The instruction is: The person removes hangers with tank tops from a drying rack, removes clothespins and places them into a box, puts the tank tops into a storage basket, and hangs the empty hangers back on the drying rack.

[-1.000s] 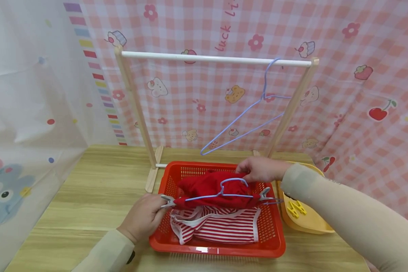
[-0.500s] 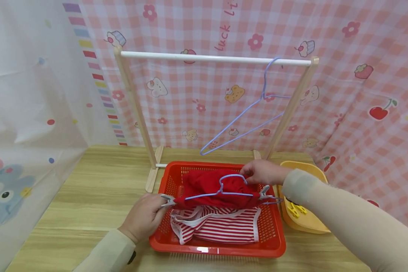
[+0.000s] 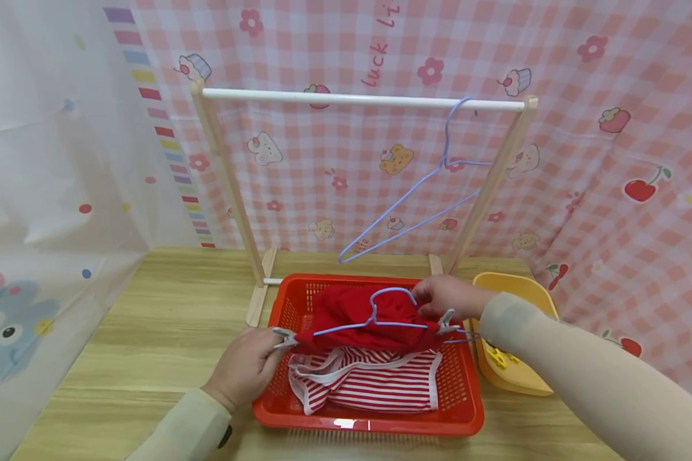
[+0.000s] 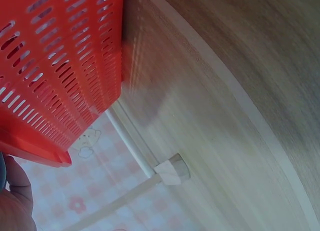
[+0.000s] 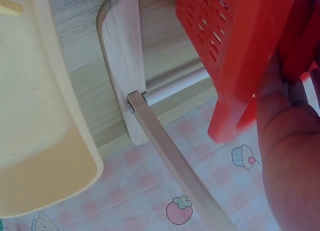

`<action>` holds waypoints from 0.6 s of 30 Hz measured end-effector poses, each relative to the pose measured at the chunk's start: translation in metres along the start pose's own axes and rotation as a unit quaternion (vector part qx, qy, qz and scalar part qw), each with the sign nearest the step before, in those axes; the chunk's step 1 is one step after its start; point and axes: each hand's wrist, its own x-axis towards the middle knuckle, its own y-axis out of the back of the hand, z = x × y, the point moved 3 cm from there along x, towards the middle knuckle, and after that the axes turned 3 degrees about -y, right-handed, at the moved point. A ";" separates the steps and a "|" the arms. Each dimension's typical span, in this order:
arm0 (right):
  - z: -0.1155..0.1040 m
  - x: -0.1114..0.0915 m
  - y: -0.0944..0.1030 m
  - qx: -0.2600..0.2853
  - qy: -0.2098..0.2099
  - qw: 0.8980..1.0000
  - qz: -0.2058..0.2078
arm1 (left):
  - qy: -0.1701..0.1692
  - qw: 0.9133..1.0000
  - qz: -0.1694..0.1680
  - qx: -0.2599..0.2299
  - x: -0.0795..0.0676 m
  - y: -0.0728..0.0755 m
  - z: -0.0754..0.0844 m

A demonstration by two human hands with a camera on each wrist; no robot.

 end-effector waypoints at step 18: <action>-0.001 -0.026 0.019 0.039 0.005 0.998 0.057 | 0.023 1.000 0.006 0.001 0.002 -0.002 0.000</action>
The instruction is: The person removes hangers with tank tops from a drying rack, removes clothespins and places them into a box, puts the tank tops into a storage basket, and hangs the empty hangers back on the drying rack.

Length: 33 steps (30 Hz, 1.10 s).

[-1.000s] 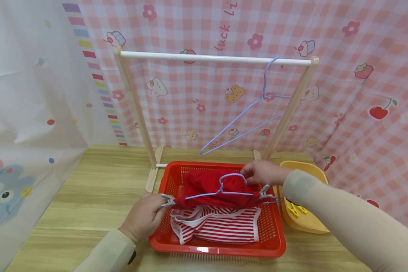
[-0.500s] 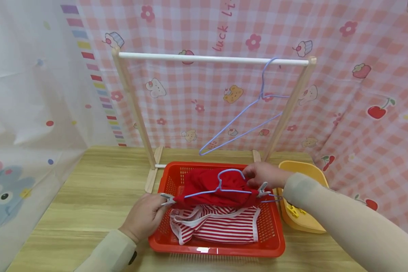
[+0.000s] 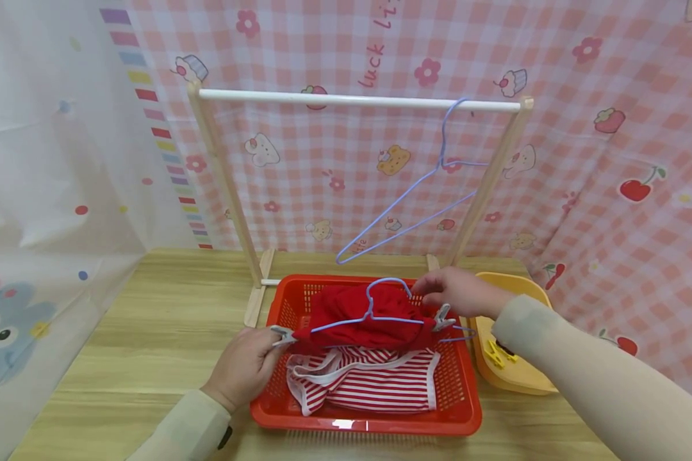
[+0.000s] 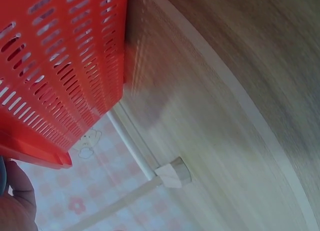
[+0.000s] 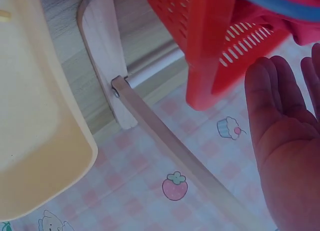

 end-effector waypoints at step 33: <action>-0.011 -0.049 0.013 0.116 0.009 0.993 0.029 | 0.020 1.000 0.012 0.008 0.002 -0.001 0.002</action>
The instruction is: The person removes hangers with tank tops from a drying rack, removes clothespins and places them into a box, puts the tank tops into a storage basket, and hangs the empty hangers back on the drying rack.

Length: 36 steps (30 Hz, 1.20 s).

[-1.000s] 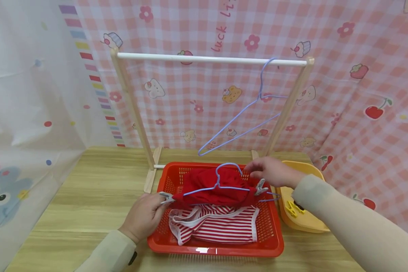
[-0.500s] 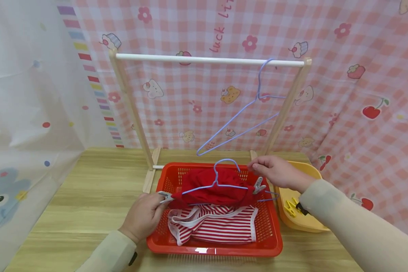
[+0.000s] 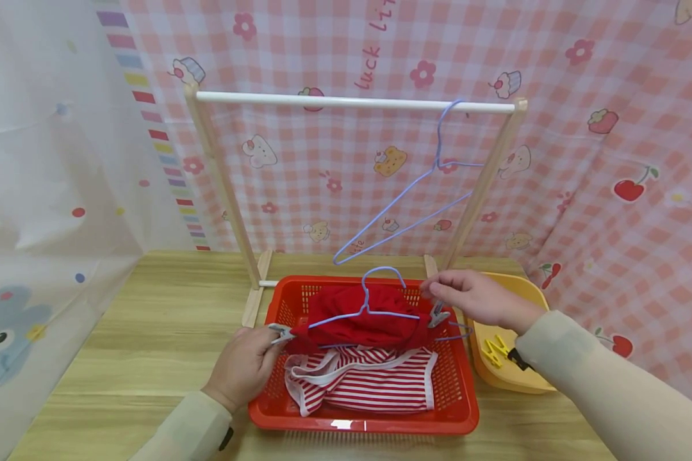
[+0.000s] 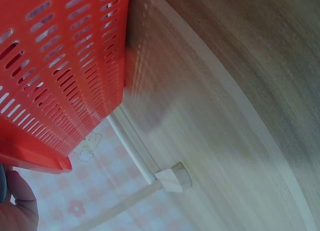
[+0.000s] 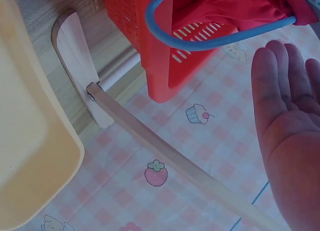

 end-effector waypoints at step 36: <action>-0.006 -0.009 -0.033 -0.090 -0.006 0.987 0.132 | 0.036 0.999 -0.007 -0.006 0.002 -0.001 0.007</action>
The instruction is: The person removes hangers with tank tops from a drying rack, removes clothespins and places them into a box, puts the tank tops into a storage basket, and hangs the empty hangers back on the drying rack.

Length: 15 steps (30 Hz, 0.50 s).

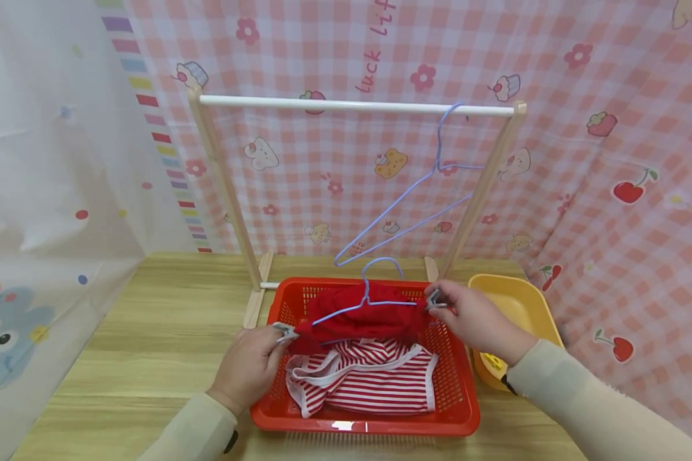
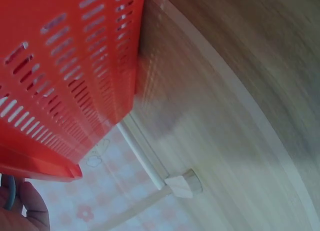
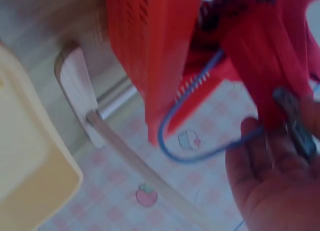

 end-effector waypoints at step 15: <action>0.006 -0.008 -0.032 0.023 -0.019 0.997 0.068 | 0.020 1.000 0.009 0.013 -0.004 -0.005 0.000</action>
